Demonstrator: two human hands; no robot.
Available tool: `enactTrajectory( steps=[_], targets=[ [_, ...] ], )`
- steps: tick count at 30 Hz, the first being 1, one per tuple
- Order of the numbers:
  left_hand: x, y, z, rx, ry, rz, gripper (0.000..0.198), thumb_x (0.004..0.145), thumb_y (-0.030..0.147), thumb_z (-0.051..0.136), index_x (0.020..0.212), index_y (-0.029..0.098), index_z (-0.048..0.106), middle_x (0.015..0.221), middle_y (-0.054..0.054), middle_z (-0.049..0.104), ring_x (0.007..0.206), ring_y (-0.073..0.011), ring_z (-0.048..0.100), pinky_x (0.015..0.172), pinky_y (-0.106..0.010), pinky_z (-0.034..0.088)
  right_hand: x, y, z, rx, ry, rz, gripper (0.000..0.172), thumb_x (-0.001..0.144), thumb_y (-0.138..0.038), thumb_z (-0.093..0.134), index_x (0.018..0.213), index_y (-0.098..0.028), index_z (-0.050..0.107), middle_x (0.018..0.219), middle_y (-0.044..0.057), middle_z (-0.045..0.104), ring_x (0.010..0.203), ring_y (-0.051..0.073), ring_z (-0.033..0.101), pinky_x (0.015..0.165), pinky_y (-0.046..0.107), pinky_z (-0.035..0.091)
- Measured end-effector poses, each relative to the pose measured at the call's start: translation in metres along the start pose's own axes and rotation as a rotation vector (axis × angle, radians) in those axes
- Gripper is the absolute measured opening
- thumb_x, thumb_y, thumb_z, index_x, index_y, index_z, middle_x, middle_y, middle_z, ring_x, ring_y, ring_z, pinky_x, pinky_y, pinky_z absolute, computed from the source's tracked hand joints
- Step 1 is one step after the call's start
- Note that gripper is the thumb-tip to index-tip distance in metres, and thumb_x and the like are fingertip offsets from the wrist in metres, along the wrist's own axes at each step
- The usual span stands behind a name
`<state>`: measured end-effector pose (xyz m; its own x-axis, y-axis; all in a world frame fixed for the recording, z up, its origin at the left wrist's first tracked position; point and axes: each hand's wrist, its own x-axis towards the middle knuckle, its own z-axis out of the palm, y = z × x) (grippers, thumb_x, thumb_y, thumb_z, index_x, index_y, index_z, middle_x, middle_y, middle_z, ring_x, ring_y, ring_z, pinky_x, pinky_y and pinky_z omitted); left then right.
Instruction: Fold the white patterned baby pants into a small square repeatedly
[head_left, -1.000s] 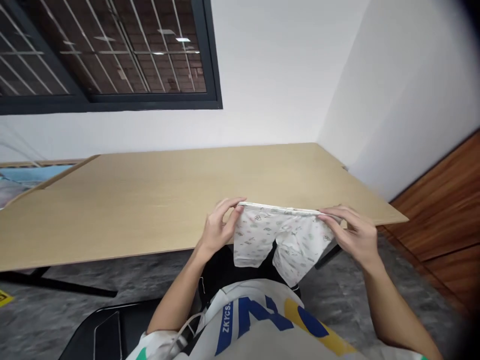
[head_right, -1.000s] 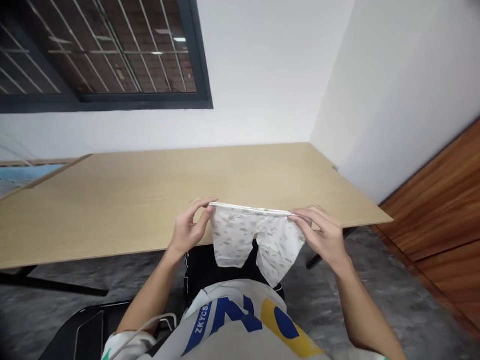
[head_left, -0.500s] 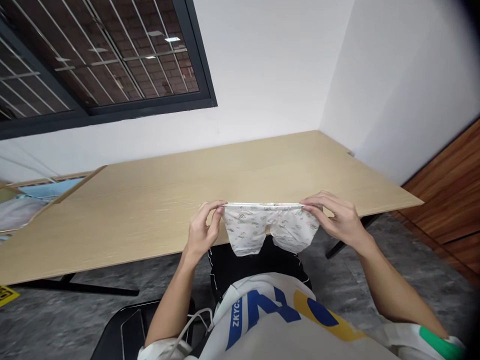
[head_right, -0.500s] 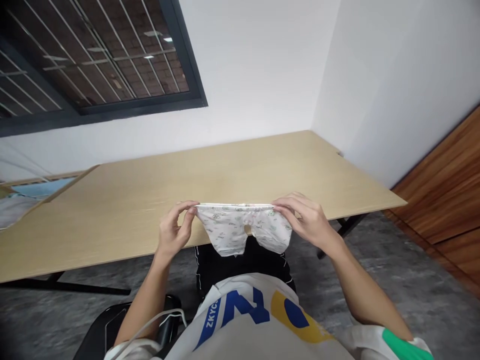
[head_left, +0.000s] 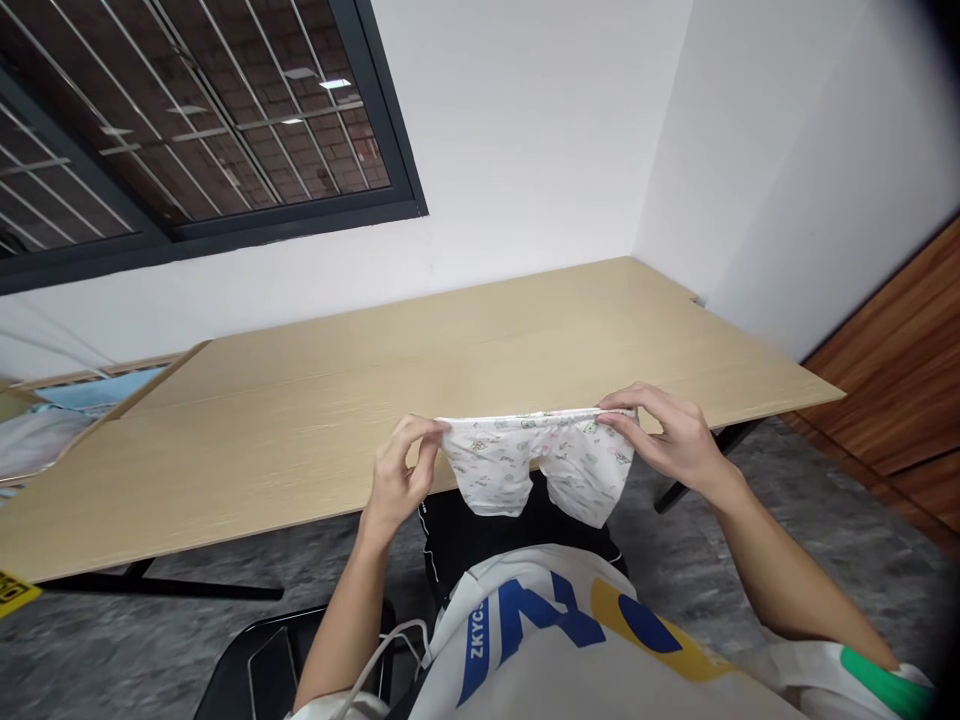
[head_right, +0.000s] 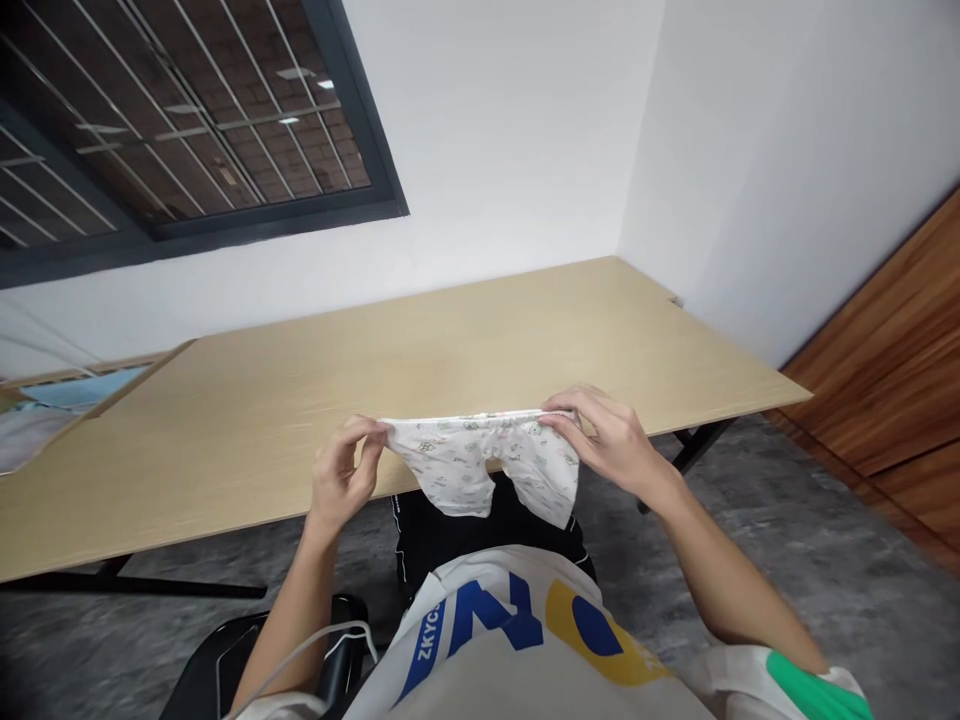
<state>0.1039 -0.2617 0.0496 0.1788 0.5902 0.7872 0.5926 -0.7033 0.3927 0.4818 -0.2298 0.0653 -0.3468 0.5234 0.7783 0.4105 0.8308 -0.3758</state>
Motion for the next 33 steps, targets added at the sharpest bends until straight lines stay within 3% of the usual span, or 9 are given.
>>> enactTrajectory(
  steps=[3,8,12,17,21,25,33],
  targets=[
    [0.004,0.005,-0.003,0.046,-0.077,0.027,0.024,0.104,0.013,0.054,0.116,0.023,0.071,0.096,-0.005,0.073,0.09,-0.0171,0.066,0.081,-0.034,0.057,-0.002,-0.002,-0.004,-0.005,-0.061,0.031,0.015,0.103,-0.025,0.064,0.118,-0.025,0.067,0.103,0.006,0.076,0.091,0.023,0.075,0.078,0.036,0.062],
    [0.008,0.015,0.0,0.128,-0.022,0.045,0.029,0.097,0.01,0.066,0.122,0.024,0.073,0.102,-0.004,0.077,0.093,-0.0178,0.064,0.083,-0.035,0.056,0.0,-0.013,-0.015,-0.012,-0.246,0.064,0.026,0.107,-0.024,0.055,0.131,-0.027,0.065,0.116,0.006,0.076,0.092,0.022,0.074,0.076,0.035,0.063],
    [0.007,0.014,0.0,0.113,0.064,0.111,0.036,0.094,0.003,0.068,0.121,0.026,0.074,0.098,-0.002,0.078,0.087,-0.016,0.065,0.077,-0.032,0.056,-0.002,-0.016,-0.022,-0.014,-0.227,0.06,0.031,0.106,-0.021,0.057,0.135,-0.028,0.063,0.117,0.006,0.075,0.092,0.022,0.074,0.076,0.035,0.063],
    [0.006,0.01,-0.007,0.125,0.112,0.152,0.043,0.092,-0.001,0.068,0.124,0.027,0.074,0.096,-0.002,0.078,0.085,-0.0156,0.065,0.075,-0.032,0.056,-0.005,-0.009,-0.024,0.009,-0.166,0.078,0.024,0.104,-0.016,0.056,0.125,-0.027,0.062,0.116,0.008,0.073,0.092,0.021,0.072,0.074,0.035,0.062],
    [0.006,0.007,-0.012,0.143,0.142,0.156,0.045,0.091,-0.002,0.068,0.124,0.028,0.074,0.093,-0.001,0.078,0.082,-0.0151,0.064,0.073,-0.031,0.055,-0.001,-0.007,-0.025,0.024,-0.216,-0.035,0.025,0.104,-0.01,0.051,0.118,-0.027,0.062,0.115,0.01,0.07,0.098,0.023,0.071,0.071,0.033,0.057],
    [0.004,0.007,-0.016,0.153,0.146,0.16,0.044,0.091,-0.002,0.068,0.123,0.027,0.074,0.097,-0.002,0.079,0.083,-0.0157,0.064,0.074,-0.033,0.055,0.003,-0.009,-0.026,0.004,-0.3,-0.061,0.034,0.103,-0.007,0.047,0.125,-0.026,0.064,0.12,0.011,0.067,0.093,0.02,0.069,0.07,0.031,0.055],
    [-0.001,0.007,-0.02,0.135,0.096,0.172,0.047,0.089,-0.003,0.069,0.124,0.028,0.074,0.087,0.0,0.075,0.079,-0.0167,0.061,0.072,-0.034,0.053,0.004,-0.011,-0.025,0.0,-0.311,-0.106,0.041,0.102,-0.004,0.049,0.134,-0.027,0.062,0.122,0.012,0.065,0.1,0.021,0.067,0.076,0.032,0.057]
  ],
)
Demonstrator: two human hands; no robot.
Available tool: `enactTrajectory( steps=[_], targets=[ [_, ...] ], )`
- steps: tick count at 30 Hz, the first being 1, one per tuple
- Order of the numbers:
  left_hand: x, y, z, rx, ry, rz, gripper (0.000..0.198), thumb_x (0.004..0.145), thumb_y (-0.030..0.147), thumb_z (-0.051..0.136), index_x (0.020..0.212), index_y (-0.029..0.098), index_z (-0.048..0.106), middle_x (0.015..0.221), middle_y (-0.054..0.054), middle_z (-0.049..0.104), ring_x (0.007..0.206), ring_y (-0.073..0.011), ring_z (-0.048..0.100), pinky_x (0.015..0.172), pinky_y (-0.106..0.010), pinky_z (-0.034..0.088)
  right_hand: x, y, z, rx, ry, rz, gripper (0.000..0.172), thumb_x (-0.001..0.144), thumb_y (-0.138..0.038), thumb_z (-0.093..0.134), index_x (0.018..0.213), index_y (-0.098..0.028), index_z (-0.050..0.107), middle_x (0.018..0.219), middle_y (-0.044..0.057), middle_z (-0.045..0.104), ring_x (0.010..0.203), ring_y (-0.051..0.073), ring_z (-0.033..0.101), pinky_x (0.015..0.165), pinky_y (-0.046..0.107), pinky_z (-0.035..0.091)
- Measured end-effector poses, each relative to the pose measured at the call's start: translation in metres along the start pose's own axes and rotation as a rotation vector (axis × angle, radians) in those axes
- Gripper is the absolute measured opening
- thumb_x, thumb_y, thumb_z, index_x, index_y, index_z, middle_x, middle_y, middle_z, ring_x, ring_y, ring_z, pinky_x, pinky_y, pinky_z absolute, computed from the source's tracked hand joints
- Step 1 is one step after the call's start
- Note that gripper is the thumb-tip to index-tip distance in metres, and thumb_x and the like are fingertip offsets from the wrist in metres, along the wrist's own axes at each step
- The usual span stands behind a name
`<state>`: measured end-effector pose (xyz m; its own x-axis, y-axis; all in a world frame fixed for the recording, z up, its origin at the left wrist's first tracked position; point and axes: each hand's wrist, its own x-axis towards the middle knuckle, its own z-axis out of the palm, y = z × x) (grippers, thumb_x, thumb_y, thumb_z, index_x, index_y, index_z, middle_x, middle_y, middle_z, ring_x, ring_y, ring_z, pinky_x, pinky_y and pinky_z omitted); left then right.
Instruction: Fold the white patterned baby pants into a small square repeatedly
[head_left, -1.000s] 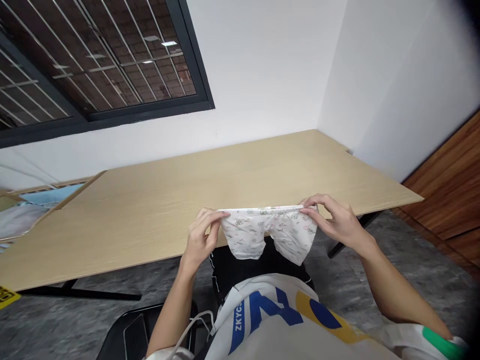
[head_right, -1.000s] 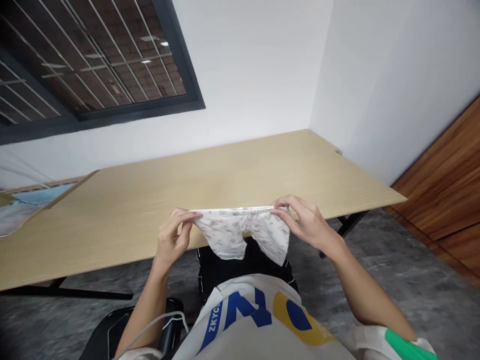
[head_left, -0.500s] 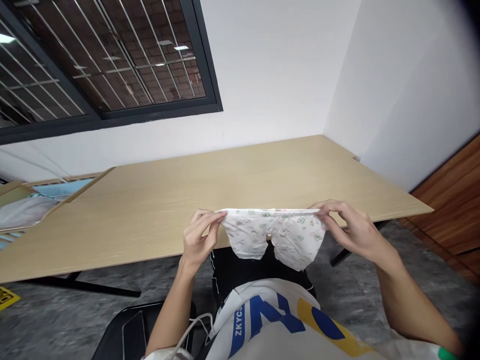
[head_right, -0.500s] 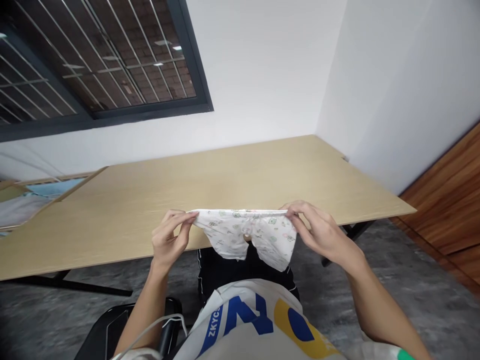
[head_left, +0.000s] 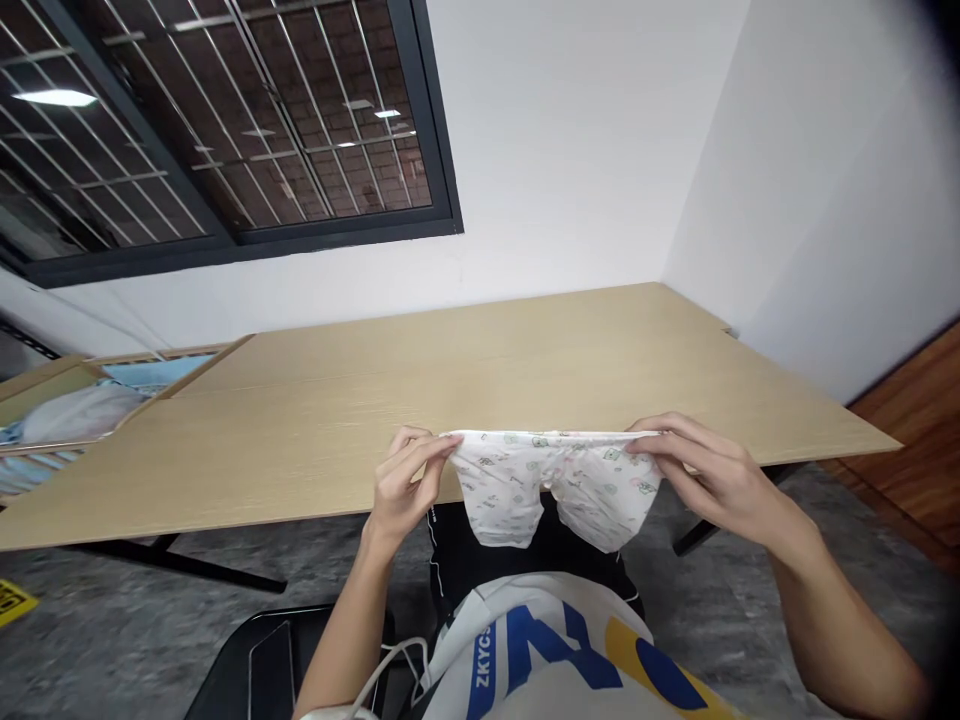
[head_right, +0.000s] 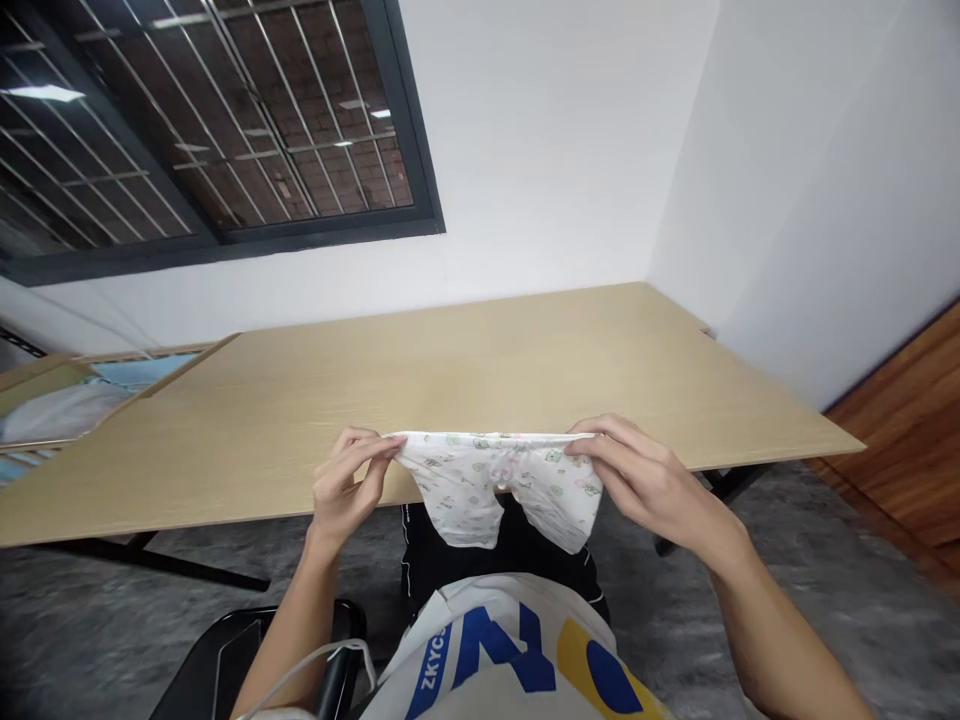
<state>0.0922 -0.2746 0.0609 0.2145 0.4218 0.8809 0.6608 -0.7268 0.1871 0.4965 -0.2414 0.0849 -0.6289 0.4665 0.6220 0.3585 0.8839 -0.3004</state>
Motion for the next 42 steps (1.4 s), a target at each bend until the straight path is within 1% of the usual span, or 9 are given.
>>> enactTrajectory(
  steps=[6,13,16,21,25,28,32,36,42],
  targets=[
    [-0.004,-0.005,-0.001,0.023,0.006,0.018,0.047,0.089,-0.004,0.069,0.124,0.027,0.073,0.087,-0.001,0.074,0.079,-0.0163,0.059,0.072,-0.033,0.053,0.004,0.001,0.005,-0.011,0.033,-0.036,0.041,0.1,-0.003,0.051,0.131,-0.026,0.064,0.121,0.011,0.068,0.106,0.023,0.069,0.083,0.034,0.058],
    [-0.002,-0.019,-0.003,0.058,-0.06,0.045,0.036,0.092,-0.004,0.061,0.115,0.024,0.069,0.092,-0.003,0.073,0.085,-0.0178,0.059,0.076,-0.034,0.052,0.025,0.019,0.018,-0.056,0.036,-0.069,0.031,0.101,-0.007,0.05,0.12,-0.024,0.068,0.116,0.011,0.069,0.108,0.023,0.069,0.085,0.036,0.059],
    [0.005,-0.029,-0.008,0.139,-0.124,0.058,0.031,0.095,-0.002,0.057,0.108,0.023,0.069,0.095,-0.005,0.072,0.088,-0.019,0.058,0.078,-0.034,0.051,0.039,0.029,0.025,-0.096,0.049,-0.098,0.032,0.102,-0.007,0.048,0.121,-0.024,0.068,0.119,0.011,0.068,0.11,0.023,0.068,0.087,0.037,0.059],
    [0.024,-0.056,-0.008,0.286,-0.219,-0.024,0.034,0.099,0.007,0.049,0.121,0.024,0.069,0.105,-0.006,0.073,0.09,-0.0214,0.058,0.082,-0.036,0.049,0.074,0.063,0.044,-0.285,0.055,-0.19,0.031,0.102,-0.006,0.048,0.119,-0.021,0.069,0.116,0.012,0.071,0.104,0.024,0.066,0.086,0.041,0.055],
    [0.032,-0.089,0.017,0.41,-0.353,-0.139,0.029,0.103,0.024,0.05,0.126,0.022,0.068,0.115,-0.009,0.073,0.098,-0.0267,0.059,0.09,-0.043,0.048,0.111,0.108,0.077,-0.431,-0.053,-0.143,0.024,0.102,-0.014,0.051,0.115,-0.016,0.071,0.116,0.015,0.072,0.105,0.028,0.062,0.089,0.043,0.048],
    [0.032,-0.119,0.047,0.469,-0.537,-0.289,0.038,0.105,0.039,0.048,0.132,0.019,0.064,0.128,-0.013,0.069,0.111,-0.0314,0.059,0.101,-0.048,0.045,0.136,0.145,0.112,-0.457,-0.205,-0.019,0.027,0.104,-0.016,0.047,0.114,-0.013,0.072,0.118,0.017,0.072,0.109,0.029,0.06,0.096,0.042,0.042],
    [0.029,-0.16,0.086,0.541,-0.776,-0.476,0.049,0.103,0.043,0.046,0.143,0.015,0.055,0.146,-0.017,0.059,0.128,-0.0348,0.055,0.112,-0.049,0.04,0.161,0.19,0.16,-0.447,-0.384,0.126,0.031,0.104,-0.016,0.043,0.118,-0.01,0.07,0.124,0.019,0.069,0.116,0.03,0.057,0.102,0.041,0.037],
    [0.028,-0.2,0.116,0.576,-0.809,-0.552,0.057,0.099,0.042,0.05,0.149,0.014,0.048,0.153,-0.019,0.053,0.135,-0.0383,0.052,0.115,-0.05,0.038,0.184,0.224,0.193,-0.396,-0.445,0.263,0.035,0.102,-0.012,0.041,0.128,-0.009,0.065,0.135,0.02,0.064,0.125,0.03,0.054,0.107,0.041,0.036],
    [0.031,-0.244,0.153,0.588,-0.793,-0.666,0.057,0.097,0.035,0.049,0.15,0.014,0.045,0.151,-0.02,0.053,0.138,-0.0393,0.049,0.114,-0.051,0.04,0.213,0.264,0.222,-0.369,-0.465,0.372,0.035,0.099,-0.01,0.043,0.129,-0.009,0.062,0.139,0.02,0.062,0.127,0.03,0.055,0.107,0.04,0.039]
  ],
)
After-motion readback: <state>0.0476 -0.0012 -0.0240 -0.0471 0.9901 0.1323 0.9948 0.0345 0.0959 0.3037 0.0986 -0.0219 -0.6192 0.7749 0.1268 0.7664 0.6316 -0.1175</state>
